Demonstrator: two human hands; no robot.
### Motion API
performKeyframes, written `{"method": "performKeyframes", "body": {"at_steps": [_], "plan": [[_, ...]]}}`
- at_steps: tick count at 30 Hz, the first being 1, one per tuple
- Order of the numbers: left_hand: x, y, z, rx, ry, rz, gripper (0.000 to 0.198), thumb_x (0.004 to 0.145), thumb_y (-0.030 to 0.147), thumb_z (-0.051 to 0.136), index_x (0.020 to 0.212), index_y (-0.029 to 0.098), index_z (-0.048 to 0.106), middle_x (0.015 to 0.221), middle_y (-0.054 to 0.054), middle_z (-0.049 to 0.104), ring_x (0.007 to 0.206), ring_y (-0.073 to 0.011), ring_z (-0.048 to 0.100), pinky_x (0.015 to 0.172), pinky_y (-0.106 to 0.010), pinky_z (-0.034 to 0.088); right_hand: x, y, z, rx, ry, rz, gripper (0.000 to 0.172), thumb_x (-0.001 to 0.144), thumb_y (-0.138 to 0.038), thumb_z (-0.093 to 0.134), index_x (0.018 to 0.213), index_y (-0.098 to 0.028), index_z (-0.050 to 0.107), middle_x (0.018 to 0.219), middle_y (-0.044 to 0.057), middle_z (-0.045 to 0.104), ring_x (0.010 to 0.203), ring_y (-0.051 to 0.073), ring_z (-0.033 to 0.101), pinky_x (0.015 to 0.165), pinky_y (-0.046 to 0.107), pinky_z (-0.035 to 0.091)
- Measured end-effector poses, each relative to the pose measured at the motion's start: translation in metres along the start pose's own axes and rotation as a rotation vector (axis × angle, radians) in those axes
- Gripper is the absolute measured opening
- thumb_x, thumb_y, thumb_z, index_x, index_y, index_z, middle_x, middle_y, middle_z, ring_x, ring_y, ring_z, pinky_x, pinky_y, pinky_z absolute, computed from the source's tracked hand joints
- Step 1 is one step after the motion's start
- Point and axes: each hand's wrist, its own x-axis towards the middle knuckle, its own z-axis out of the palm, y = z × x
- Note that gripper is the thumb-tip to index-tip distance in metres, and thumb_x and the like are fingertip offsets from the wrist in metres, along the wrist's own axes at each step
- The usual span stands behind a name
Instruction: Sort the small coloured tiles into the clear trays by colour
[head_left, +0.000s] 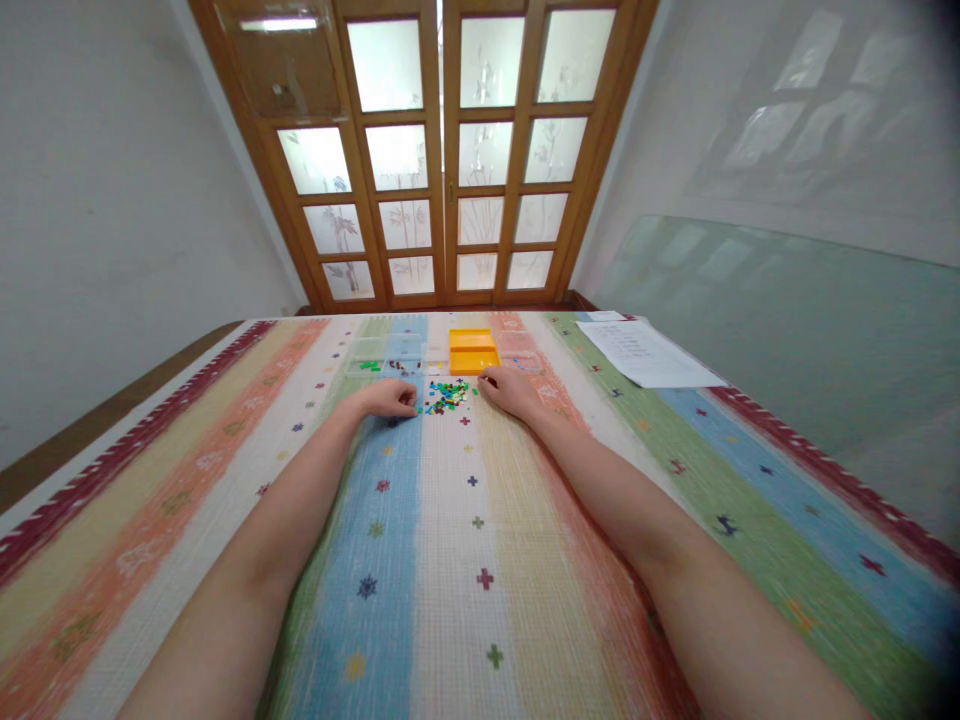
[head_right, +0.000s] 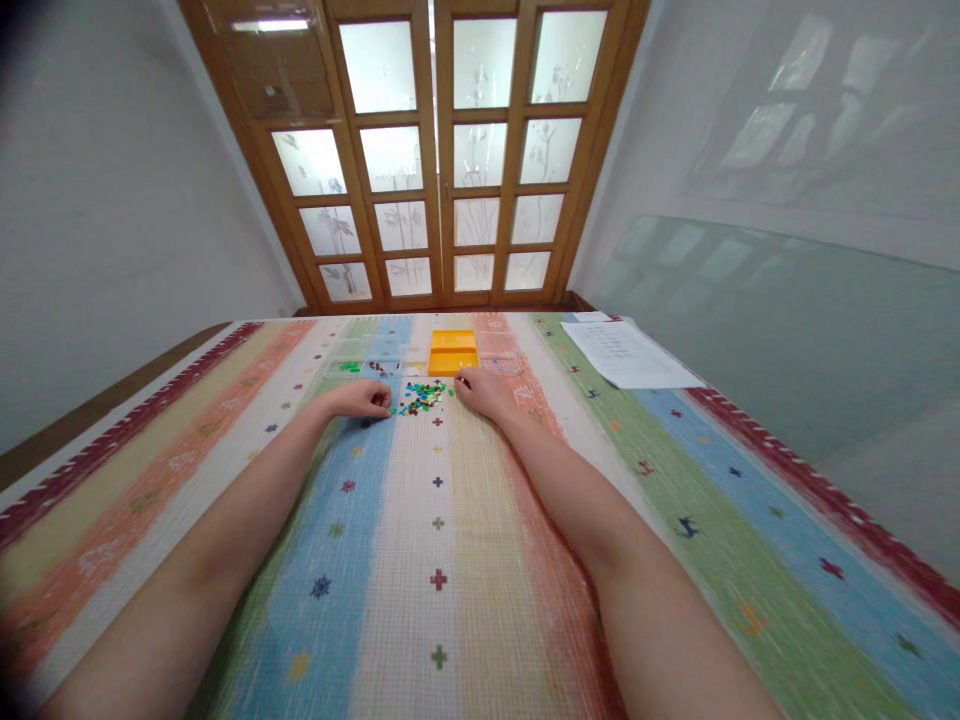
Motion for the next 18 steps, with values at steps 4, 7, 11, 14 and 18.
{"method": "performKeyframes", "body": {"at_steps": [4, 7, 11, 14, 18], "plan": [[0.009, 0.005, 0.014, 0.022, 0.138, 0.053, 0.020, 0.084, 0.039, 0.064, 0.080, 0.020, 0.063, 0.073, 0.000, 0.064, 0.068, -0.0165, 0.055, 0.062, -0.027, 0.036, 0.000, 0.001, 0.001, 0.005, 0.008, -0.009, 0.030, 0.103, -0.030, 0.048, 0.101, -0.019, 0.076, 0.104, 0.009, 0.077, 0.093, 0.022, 0.065, 0.077, 0.028, 0.039], [0.012, 0.005, 0.025, 0.032, 0.265, 0.047, 0.022, 0.089, 0.041, 0.061, 0.085, 0.020, 0.064, 0.079, -0.002, 0.068, 0.072, -0.0181, 0.058, 0.066, -0.028, 0.039, -0.001, 0.001, 0.001, 0.019, 0.021, -0.026, 0.029, 0.104, -0.030, 0.048, 0.099, -0.019, 0.075, 0.103, 0.008, 0.077, 0.091, 0.021, 0.065, 0.076, 0.028, 0.039], [0.015, 0.003, 0.035, 0.046, 0.382, 0.005, 0.019, 0.092, 0.037, 0.059, 0.091, 0.021, 0.069, 0.084, -0.003, 0.070, 0.077, -0.0197, 0.061, 0.070, -0.030, 0.041, -0.002, 0.001, 0.000, 0.035, 0.023, -0.030, 0.028, 0.103, -0.030, 0.049, 0.099, -0.019, 0.075, 0.103, 0.008, 0.077, 0.091, 0.021, 0.065, 0.075, 0.028, 0.038], [0.017, 0.002, 0.039, 0.033, 0.433, 0.007, 0.015, 0.090, 0.033, 0.060, 0.091, 0.022, 0.070, 0.088, -0.004, 0.072, 0.080, -0.0203, 0.062, 0.072, -0.030, 0.043, -0.002, 0.000, 0.000, 0.034, 0.016, -0.018, 0.028, 0.103, -0.030, 0.050, 0.101, -0.019, 0.076, 0.103, 0.008, 0.078, 0.091, 0.021, 0.065, 0.075, 0.028, 0.038], [0.020, -0.001, 0.042, -0.083, 0.556, -0.018, 0.015, 0.092, 0.034, 0.059, 0.092, 0.022, 0.068, 0.088, -0.003, 0.072, 0.075, -0.0183, 0.062, 0.072, -0.030, 0.045, -0.001, -0.001, -0.001, 0.043, 0.017, -0.010, 0.028, 0.103, -0.029, 0.050, 0.102, -0.019, 0.076, 0.104, 0.009, 0.078, 0.092, 0.021, 0.066, 0.075, 0.028, 0.040]]}}
